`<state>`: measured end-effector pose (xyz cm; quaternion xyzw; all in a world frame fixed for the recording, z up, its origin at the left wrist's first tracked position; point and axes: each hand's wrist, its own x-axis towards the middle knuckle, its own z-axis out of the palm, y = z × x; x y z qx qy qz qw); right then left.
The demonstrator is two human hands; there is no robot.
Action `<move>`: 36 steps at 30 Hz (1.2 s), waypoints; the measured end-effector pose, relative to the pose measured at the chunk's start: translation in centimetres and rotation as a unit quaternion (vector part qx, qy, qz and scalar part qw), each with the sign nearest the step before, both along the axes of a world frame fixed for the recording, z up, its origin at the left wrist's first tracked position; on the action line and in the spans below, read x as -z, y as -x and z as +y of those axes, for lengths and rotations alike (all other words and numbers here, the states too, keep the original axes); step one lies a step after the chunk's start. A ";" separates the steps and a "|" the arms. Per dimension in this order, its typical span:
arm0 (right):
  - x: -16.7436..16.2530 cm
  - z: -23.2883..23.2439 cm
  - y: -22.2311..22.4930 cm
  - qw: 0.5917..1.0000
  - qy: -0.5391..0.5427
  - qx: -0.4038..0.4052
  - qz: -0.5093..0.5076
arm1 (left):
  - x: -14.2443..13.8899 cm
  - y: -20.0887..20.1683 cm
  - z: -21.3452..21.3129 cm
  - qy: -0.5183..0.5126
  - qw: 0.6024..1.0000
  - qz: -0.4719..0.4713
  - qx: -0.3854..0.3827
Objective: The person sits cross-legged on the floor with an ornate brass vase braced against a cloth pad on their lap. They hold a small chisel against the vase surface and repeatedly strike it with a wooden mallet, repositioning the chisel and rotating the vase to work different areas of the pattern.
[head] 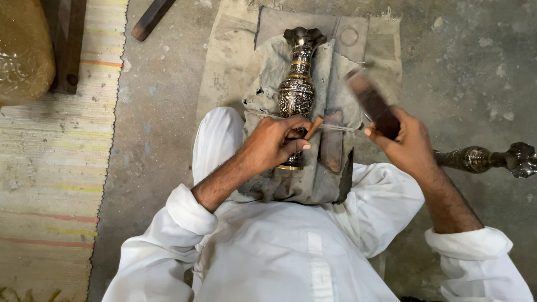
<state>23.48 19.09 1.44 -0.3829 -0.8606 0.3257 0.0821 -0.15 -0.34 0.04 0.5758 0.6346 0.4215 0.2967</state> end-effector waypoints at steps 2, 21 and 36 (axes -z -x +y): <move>0.7 0.0 -0.2 0.995 0.014 0.012 0.096 | -0.2 -0.1 0.0 -0.003 1.000 0.005 -0.003; 0.2 0.5 -0.4 0.999 -0.021 -0.012 -0.033 | 0.1 -0.1 0.0 0.018 1.000 0.012 -0.014; -0.7 0.3 -0.9 0.998 -0.051 -0.018 -0.033 | -0.2 0.2 0.1 0.002 1.000 0.005 0.000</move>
